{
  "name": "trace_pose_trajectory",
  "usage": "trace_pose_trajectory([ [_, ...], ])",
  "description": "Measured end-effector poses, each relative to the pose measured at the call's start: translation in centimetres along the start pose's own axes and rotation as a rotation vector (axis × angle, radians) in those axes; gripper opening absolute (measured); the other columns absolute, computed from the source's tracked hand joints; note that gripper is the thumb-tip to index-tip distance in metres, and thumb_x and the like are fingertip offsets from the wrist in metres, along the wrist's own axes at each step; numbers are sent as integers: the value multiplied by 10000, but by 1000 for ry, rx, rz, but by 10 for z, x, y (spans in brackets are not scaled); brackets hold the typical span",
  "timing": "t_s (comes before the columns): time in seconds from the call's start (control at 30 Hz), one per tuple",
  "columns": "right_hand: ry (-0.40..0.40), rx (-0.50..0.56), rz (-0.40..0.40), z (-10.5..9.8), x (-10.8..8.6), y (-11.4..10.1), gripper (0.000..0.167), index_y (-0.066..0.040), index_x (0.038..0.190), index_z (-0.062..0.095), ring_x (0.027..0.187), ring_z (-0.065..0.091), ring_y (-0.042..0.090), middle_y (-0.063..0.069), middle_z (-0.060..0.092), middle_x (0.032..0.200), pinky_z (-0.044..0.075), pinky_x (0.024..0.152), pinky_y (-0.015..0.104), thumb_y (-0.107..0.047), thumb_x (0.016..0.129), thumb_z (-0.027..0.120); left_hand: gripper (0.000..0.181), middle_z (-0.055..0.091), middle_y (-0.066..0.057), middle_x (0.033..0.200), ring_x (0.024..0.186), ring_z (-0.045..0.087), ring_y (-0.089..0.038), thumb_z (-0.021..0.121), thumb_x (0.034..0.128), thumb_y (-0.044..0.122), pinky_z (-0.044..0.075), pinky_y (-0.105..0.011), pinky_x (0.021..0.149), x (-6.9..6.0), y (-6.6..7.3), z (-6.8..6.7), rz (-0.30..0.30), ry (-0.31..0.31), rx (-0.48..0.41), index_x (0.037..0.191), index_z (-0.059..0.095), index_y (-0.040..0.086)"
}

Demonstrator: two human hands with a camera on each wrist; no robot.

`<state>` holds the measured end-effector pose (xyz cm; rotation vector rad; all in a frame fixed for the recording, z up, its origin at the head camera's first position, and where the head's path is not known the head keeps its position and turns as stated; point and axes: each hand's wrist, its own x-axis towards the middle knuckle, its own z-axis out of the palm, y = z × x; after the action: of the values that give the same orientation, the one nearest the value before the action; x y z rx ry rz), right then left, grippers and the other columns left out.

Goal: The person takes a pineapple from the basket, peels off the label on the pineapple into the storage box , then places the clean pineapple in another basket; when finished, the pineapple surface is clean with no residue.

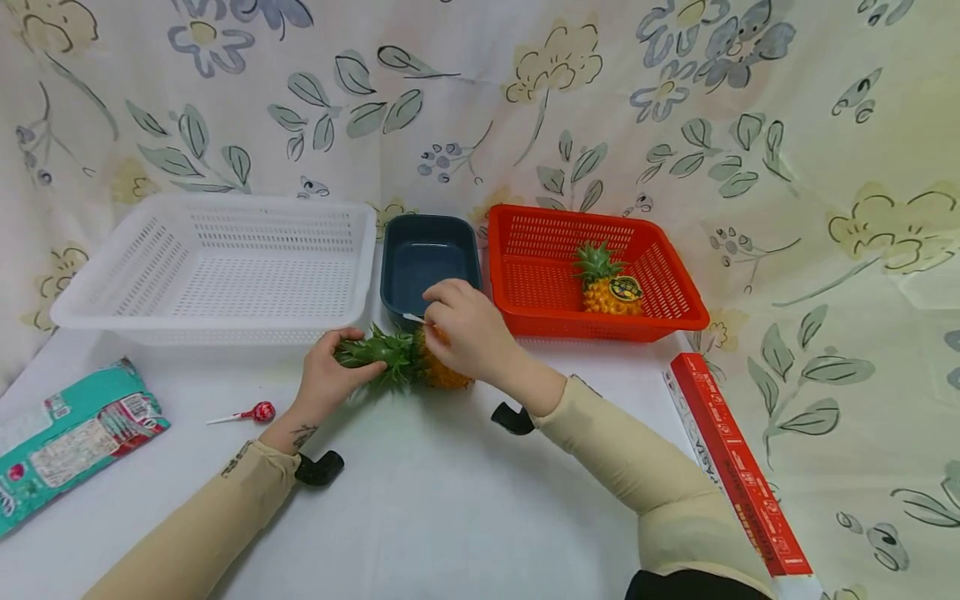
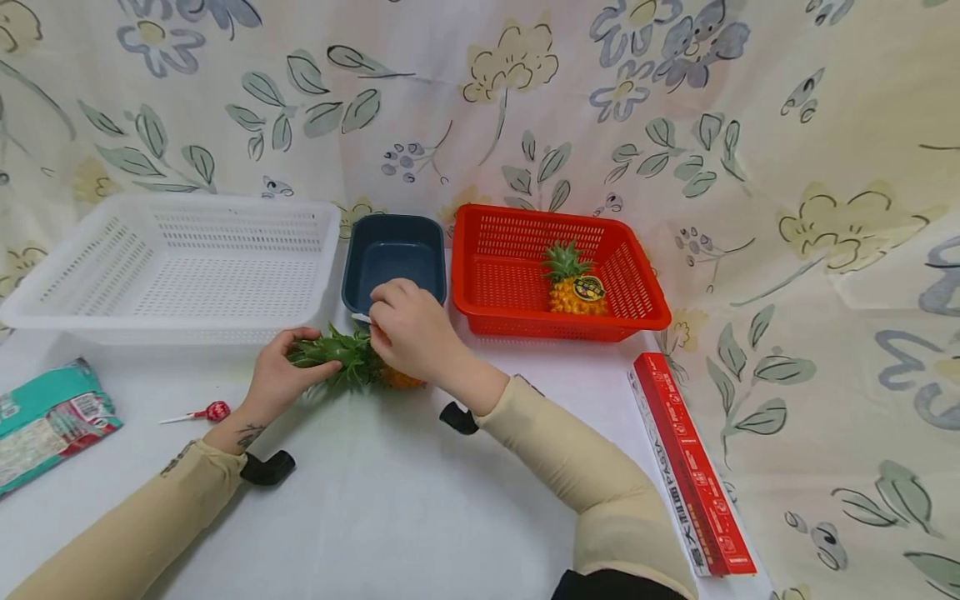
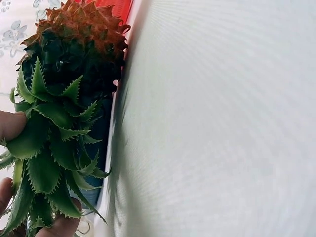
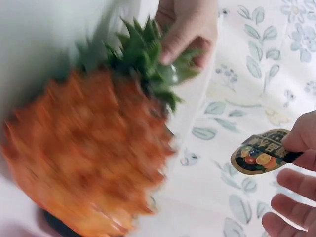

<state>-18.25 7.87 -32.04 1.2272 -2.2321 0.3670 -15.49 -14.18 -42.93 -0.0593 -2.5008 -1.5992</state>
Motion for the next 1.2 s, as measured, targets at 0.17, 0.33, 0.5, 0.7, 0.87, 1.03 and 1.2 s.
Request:
trace_pose_trajectory([
  [0.17, 30, -72, -70, -6, 30, 22, 108, -49, 740, 675, 959, 582, 265, 129, 660, 1000, 511, 825, 331, -84, 819, 612, 536, 517, -193, 1239, 1092, 492, -337, 769, 737, 105, 426, -448, 893, 0, 0, -1, 15, -6, 8, 1191, 516, -24],
  [0.33, -50, -173, -18, -5, 56, 46, 155, -39, 776, 678, 909, 584, 278, 124, 651, 996, 515, 744, 347, -96, 846, 552, 543, 509, -193, 1253, 1095, 486, -344, 768, 737, 103, 431, -457, 887, -1, 1, -1, 19, -11, 7, 1199, 514, -26],
  [0.5, -312, -281, 105, 7, 68, 64, 176, -70, 843, 674, 877, 551, 265, 92, 619, 1009, 479, 675, 344, -120, 860, 506, 548, 504, -192, 1260, 1103, 478, -340, 769, 736, 105, 424, -450, 892, -2, 0, 0, 16, -14, 7, 1202, 515, -31],
  [0.7, -614, -380, 204, 28, 72, 77, 237, -141, 1011, 690, 821, 514, 258, 74, 579, 996, 481, 664, 383, -181, 956, 463, 553, 507, -194, 1251, 1084, 491, -337, 771, 734, 104, 435, -444, 880, -1, -1, 0, 10, -16, 6, 1204, 513, -30],
  [0.87, -761, -420, 215, 41, 74, 77, 223, -191, 1095, 673, 907, 558, 260, 55, 608, 1056, 514, 743, 422, -216, 957, 500, 552, 511, -183, 1243, 1056, 506, -324, 773, 735, 113, 447, -431, 855, -1, -2, 1, 5, -16, 19, 1204, 513, -15],
  [1.03, -859, -452, 195, 47, 77, 74, 233, -209, 1133, 657, 932, 565, 241, 22, 629, 1097, 509, 791, 408, -240, 948, 518, 549, 518, -176, 1231, 1042, 516, -317, 779, 728, 113, 453, -421, 844, 0, -1, 1, 6, -7, 23, 1199, 520, -1],
  [1.2, -894, -476, 178, 51, 78, 73, 226, -202, 1121, 658, 881, 552, 225, 4, 645, 1077, 513, 776, 392, -194, 936, 528, 551, 518, -176, 1228, 1030, 522, -315, 777, 732, 112, 461, -420, 833, 0, -1, 1, 5, -7, 19, 1202, 518, -9],
])
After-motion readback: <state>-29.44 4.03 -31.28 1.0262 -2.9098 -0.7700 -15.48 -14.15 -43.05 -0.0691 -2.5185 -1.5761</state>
